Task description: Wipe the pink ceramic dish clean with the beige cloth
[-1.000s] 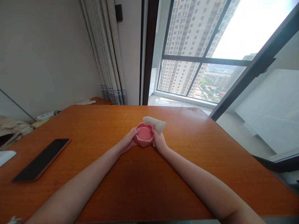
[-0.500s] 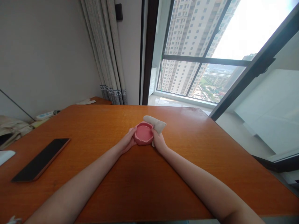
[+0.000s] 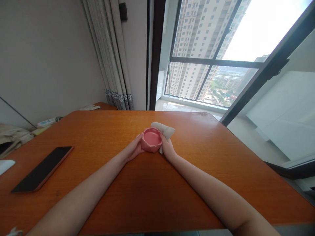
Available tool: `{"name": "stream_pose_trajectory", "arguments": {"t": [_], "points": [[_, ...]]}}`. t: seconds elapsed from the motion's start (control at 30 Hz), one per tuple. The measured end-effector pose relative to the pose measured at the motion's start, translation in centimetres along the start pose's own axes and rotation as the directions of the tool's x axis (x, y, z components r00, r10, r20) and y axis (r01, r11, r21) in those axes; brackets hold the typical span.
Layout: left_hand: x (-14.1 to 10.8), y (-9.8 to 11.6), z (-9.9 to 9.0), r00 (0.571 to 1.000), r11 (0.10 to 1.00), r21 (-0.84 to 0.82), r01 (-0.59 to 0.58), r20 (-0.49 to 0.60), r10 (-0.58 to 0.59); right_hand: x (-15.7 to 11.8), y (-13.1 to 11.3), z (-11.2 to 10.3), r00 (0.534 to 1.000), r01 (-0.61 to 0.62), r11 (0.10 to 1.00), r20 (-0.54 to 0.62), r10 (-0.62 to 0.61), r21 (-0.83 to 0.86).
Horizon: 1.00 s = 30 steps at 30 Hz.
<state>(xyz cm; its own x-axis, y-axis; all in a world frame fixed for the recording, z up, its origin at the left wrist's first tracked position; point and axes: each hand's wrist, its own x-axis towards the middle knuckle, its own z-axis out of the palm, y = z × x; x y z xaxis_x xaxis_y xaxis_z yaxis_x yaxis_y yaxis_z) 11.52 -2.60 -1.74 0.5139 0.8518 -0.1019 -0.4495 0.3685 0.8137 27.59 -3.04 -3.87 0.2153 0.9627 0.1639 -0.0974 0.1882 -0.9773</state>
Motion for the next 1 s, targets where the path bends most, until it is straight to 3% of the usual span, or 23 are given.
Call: {"name": "stream_pose_trajectory", "arguments": {"t": [0.13, 0.3, 0.43, 0.6, 0.87, 1.0], "points": [[0.18, -0.45, -0.03, 0.996, 0.998, 0.01, -0.066, -0.06, 0.067, 0.27, 0.23, -0.06, 0.995, 0.031, 0.999, 0.09, -0.032, 0.015], [0.73, -0.73, -0.41, 0.986, 0.988, -0.078, -0.136, -0.106, 0.128, -0.47, 0.5, 0.63, 0.999, 0.005, 1.0, 0.032, -0.004, -0.025], [0.66, -0.31, -0.49, 0.994, 0.992, -0.073, -0.099, -0.053, 0.095, -0.63, 0.17, 0.56, 0.998, 0.06, 0.996, 0.021, -0.059, -0.06], [0.55, -0.25, -0.81, 0.999, 1.0, 0.006, -0.002, -0.036, 0.003, -0.08, -0.25, 0.09, 1.0, 0.022, 0.998, 0.002, -0.022, -0.062], [0.82, -0.6, -0.41, 0.986, 0.988, -0.068, -0.136, -0.102, 0.129, -0.29, 0.36, 0.61, 0.999, 0.033, 0.999, 0.044, -0.031, -0.034], [0.59, -0.55, -0.5, 0.988, 0.989, -0.071, -0.128, -0.095, 0.121, -0.29, 0.46, 0.27, 0.998, 0.066, 0.997, 0.011, -0.065, -0.048]]}}
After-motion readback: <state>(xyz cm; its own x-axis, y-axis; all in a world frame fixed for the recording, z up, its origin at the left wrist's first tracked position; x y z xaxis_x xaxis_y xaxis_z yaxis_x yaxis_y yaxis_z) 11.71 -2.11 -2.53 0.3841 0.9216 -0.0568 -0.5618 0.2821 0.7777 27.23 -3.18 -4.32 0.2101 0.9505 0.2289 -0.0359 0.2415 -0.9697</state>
